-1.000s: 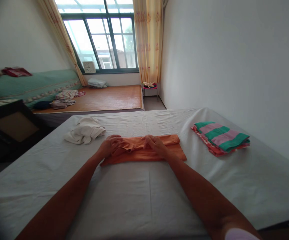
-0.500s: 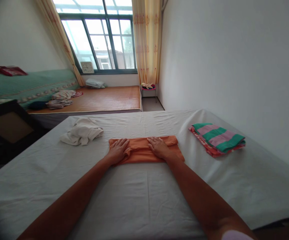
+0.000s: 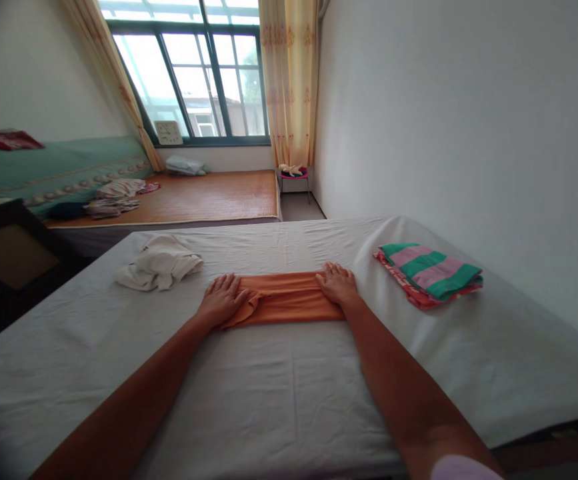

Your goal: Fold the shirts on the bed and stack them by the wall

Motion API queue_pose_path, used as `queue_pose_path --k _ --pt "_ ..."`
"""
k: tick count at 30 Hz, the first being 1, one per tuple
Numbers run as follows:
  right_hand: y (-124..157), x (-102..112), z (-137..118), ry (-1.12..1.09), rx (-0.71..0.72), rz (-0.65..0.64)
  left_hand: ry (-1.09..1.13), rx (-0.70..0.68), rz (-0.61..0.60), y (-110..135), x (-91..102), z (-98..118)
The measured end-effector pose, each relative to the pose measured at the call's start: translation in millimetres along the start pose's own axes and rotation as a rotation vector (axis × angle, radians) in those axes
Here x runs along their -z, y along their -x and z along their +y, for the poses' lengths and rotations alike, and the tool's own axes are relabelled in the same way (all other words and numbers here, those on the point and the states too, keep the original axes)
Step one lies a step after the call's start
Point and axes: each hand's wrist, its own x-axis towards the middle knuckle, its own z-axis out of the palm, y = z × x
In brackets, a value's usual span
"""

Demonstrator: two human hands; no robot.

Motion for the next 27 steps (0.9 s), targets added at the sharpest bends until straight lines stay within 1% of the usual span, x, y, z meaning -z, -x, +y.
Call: queue_pose_path --k 3,5,7,9,10,12,14,15,17,19,23,27 --pt "0.7 3.9 7.5 0.010 -0.083 0.038 0.009 0.080 -0.016 0.6 4.1 -6.4" --pt "2.0 6.8 7.9 0.046 -0.077 0.101 -0.017 0.088 0.020 2.9 7.6 -4.2" --pt "4.3 8.4 -0.1 0.085 0.029 0.176 -0.056 0.018 0.104 6.3 10.2 4.0" --pt "8.5 7.6 -17.6 0.093 0.214 0.196 -0.073 -0.107 0.160 9.8 10.4 16.0" --pt "11.3 6.2 -28.8 0.081 0.315 0.173 -0.069 -0.167 0.156 11.2 9.5 22.1" --pt "17.7 2.1 -51.6 0.043 0.470 0.087 -0.049 -0.240 0.097 13.1 6.2 32.0" --pt "23.0 -1.8 -67.9 0.007 0.533 0.012 -0.031 -0.260 0.037 13.6 2.7 36.3" --pt "24.5 -3.0 -71.9 -0.005 0.537 -0.014 -0.026 -0.257 0.021 13.4 1.3 36.2" --pt "25.1 -3.5 -70.8 -0.016 0.512 -0.047 -0.025 -0.241 0.010 12.6 0.0 32.6" --pt "22.7 -2.0 -61.3 -0.009 0.473 -0.065 -0.031 -0.221 0.005 11.8 0.2 27.0" --pt "15.4 1.4 -38.6 0.044 0.344 -0.051 -0.049 -0.177 0.002 11.1 3.1 18.4" --pt "11.6 3.1 -25.2 0.099 0.228 -0.037 -0.068 -0.131 -0.009 11.0 7.1 14.9"
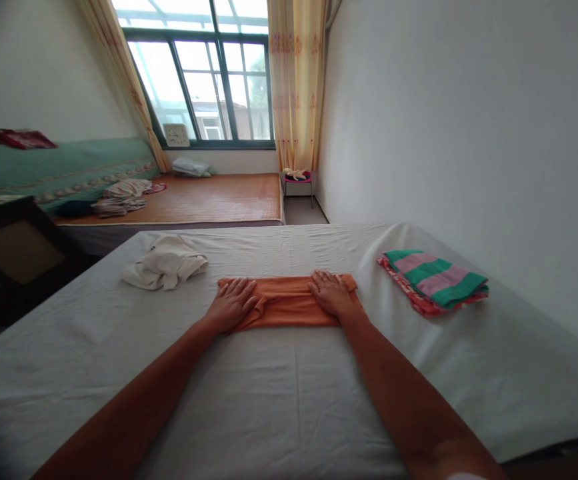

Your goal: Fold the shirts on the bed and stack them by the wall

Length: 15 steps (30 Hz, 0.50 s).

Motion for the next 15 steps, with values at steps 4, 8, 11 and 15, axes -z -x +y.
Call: queue_pose_path --k 4,8,11,15 --pt "0.5 -2.9 8.9 0.035 -0.090 0.023 0.018 0.063 -0.049 1.0 5.7 -7.3" --pt "-2.5 -12.2 15.6 0.063 -0.179 0.103 0.050 0.139 -0.110 2.2 8.8 -21.8" --pt "-7.4 -16.9 22.7 0.048 -0.195 0.161 0.074 0.165 -0.108 3.2 7.7 -30.9" --pt "-6.3 -9.9 44.2 -0.001 -0.125 0.168 0.088 0.161 -0.074 4.2 4.8 -34.6"
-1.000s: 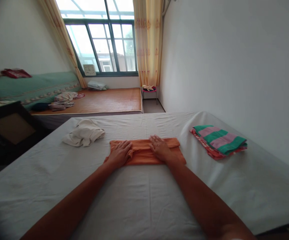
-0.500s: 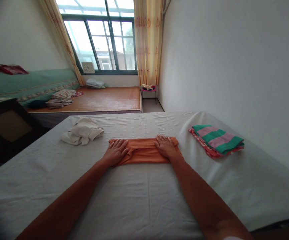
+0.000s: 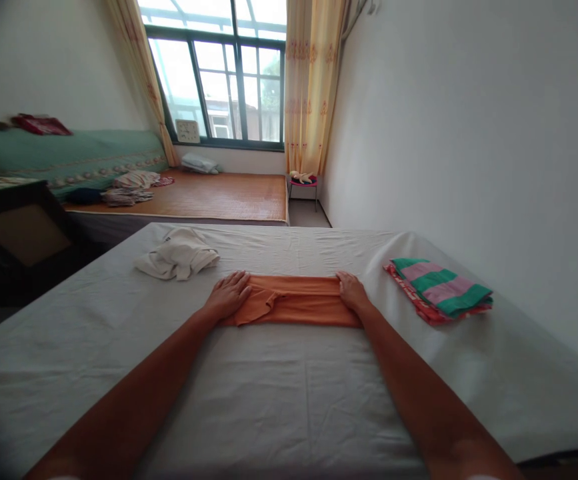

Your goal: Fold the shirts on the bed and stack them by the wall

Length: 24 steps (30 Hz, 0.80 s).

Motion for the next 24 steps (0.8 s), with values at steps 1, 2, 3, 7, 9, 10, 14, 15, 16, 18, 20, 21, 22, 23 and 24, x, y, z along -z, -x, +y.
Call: queue_pose_path --k 1,2,3,7,9,10,14,15,16,18,20,21,22,23,24 --pt "1.9 4.1 7.7 -0.001 -0.006 0.002 0.005 -0.002 0.005 0.0 -0.6 0.0" --pt "5.0 8.5 15.6 0.004 -0.027 0.011 0.009 -0.002 0.009 -0.1 -1.1 0.2" --pt "9.1 13.1 23.2 0.012 -0.060 0.022 0.013 -0.002 0.014 -0.2 -1.6 0.4" --pt "29.5 27.7 39.6 -0.001 -0.160 0.030 0.024 -0.003 0.036 -0.9 -3.1 1.1" --pt "36.8 32.4 36.8 -0.014 -0.194 0.027 0.034 -0.003 0.046 -0.4 -3.4 1.4" --pt "39.0 34.4 33.5 -0.017 -0.214 0.024 0.039 -0.002 0.053 0.1 -3.3 1.6" --pt "41.0 41.9 18.1 0.013 -0.311 -0.064 0.052 -0.045 0.145 3.8 0.6 4.3" --pt "40.4 43.5 15.6 0.030 -0.337 -0.091 0.056 -0.081 0.180 4.9 2.5 5.8" --pt "39.5 44.8 13.9 0.044 -0.357 -0.110 0.065 -0.125 0.213 6.0 4.9 7.6" --pt "36.7 46.8 12.5 0.043 -0.371 -0.137 0.104 -0.227 0.248 8.5 10.2 12.8" --pt "32.2 48.4 11.5 -0.011 -0.343 -0.167 0.168 -0.358 0.217 12.0 15.3 19.9" --pt "29.3 49.5 9.8 -0.060 -0.318 -0.180 0.204 -0.437 0.174 14.2 17.2 24.0" --pt "26.0 50.9 6.9 -0.124 -0.293 -0.184 0.237 -0.516 0.121 16.6 18.4 28.4" --pt "22.3 53.0 2.1 -0.198 -0.270 -0.173 0.269 -0.581 0.068 18.9 19.0 32.9" --pt "18.4 55.7 -4.9 -0.284 -0.251 -0.155 0.298 -0.629 0.023 20.9 18.9 37.2"
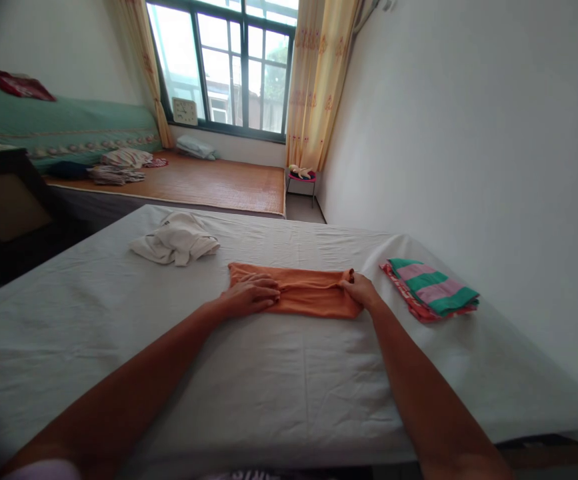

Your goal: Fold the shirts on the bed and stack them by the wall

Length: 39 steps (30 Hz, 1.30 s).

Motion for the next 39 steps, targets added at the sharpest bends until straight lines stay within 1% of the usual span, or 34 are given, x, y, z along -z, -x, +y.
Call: queue_pose_path --k 2,4,5,6,7,9,10,11,13,14,16,17,18,19,20,21,23,24,26,28,30,31,33,35,36,38,39 --pt "-2.0 1.6 -23.2 -0.209 0.045 -0.006 0.086 -0.051 -0.034 -2.2 -3.4 6.3" --pt "-1.7 1.3 -54.2 -0.443 0.088 -0.062 0.213 -0.096 -0.042 -5.1 -5.4 7.2" --pt "-0.8 0.0 -71.4 -0.552 0.119 -0.103 0.293 -0.089 -0.023 -6.3 -5.1 5.1" --pt "0.7 -2.5 -89.1 -0.644 0.156 -0.141 0.373 -0.043 0.024 -7.3 -3.8 1.3" --pt "2.6 -6.3 -106.7 -0.707 0.191 -0.171 0.445 0.045 0.099 -7.6 -1.5 -3.8" --pt "7.1 -17.8 -140.0 -0.761 0.267 -0.204 0.569 0.288 0.279 -5.9 5.2 -16.6" --pt "9.6 -25.3 -155.2 -0.773 0.302 -0.212 0.635 0.403 0.340 -3.9 9.1 -23.1" --pt "12.2 -33.5 -169.1 -0.785 0.331 -0.218 0.709 0.495 0.369 -1.4 13.0 -28.9" --pt "17.3 -50.1 -192.6 -0.831 0.376 -0.227 0.871 0.623 0.363 4.2 20.0 -37.0" --pt "19.7 -57.2 -201.8 -0.860 0.393 -0.265 0.943 0.663 0.344 6.7 22.7 -39.1" --pt "23.4 -66.5 -214.3 -0.930 0.404 -0.408 1.021 0.697 0.310 10.4 25.8 -40.4" --pt "24.5 -68.2 -217.3 -0.967 0.394 -0.481 1.018 0.707 0.296 11.4 26.2 -40.5" --pt "24.8 -68.1 -218.0 -1.004 0.374 -0.528 0.987 0.714 0.288 11.7 25.6 -40.8" --pt "24.6 -66.3 -216.7 -1.038 0.347 -0.530 0.930 0.717 0.294 11.5 24.2 -41.5" --pt "23.8 -63.3 -213.6 -1.064 0.320 -0.489 0.849 0.716 0.317 10.7 22.1 -42.8" --pt "23.0 -59.8 -209.2 -1.073 0.302 -0.418 0.757 0.703 0.350 9.6 19.4 -44.5" --pt "22.6 -53.2 -198.5 -1.019 0.304 -0.264 0.582 0.632 0.405 7.1 13.6 -48.7" --pt "23.9 -51.0 -193.2 -0.953 0.333 -0.189 0.504 0.594 0.426 6.0 11.2 -50.5" --pt "30.0 -50.2 -184.5 -0.748 0.440 -0.049 0.381 0.549 0.451 5.1 9.0 -52.6" --pt "39.4 -55.1 -178.6 -0.475 0.596 0.028 0.281 0.561 0.442 6.4 10.8 -51.7" --pt "48.2 -64.7 -174.3 -0.205 0.732 0.023 0.148 0.616 0.387 9.2 15.6 -47.8" --pt "51.4 -70.6 -172.1 -0.096 0.769 0.001 0.062 0.639 0.359 10.4 18.2 -44.8" --pt "54.3 -82.4 -167.9 0.048 0.779 -0.052 -0.126 0.627 0.349 10.9 21.3 -37.6" --pt "53.5 -91.6 -164.1 0.108 0.756 -0.091 -0.253 0.518 0.363 8.0 19.2 -29.6" --pt "52.4 -94.8 -162.7 0.120 0.754 -0.105 -0.279 0.444 0.345 5.6 15.8 -25.9" --pt "50.1 -98.4 -160.9 0.125 0.759 -0.117 -0.273 0.329 0.260 0.7 5.4 -19.9" --pt "49.2 -99.1 -160.2 0.124 0.761 -0.111 -0.259 0.305 0.206 -1.0 -0.6 -18.1"
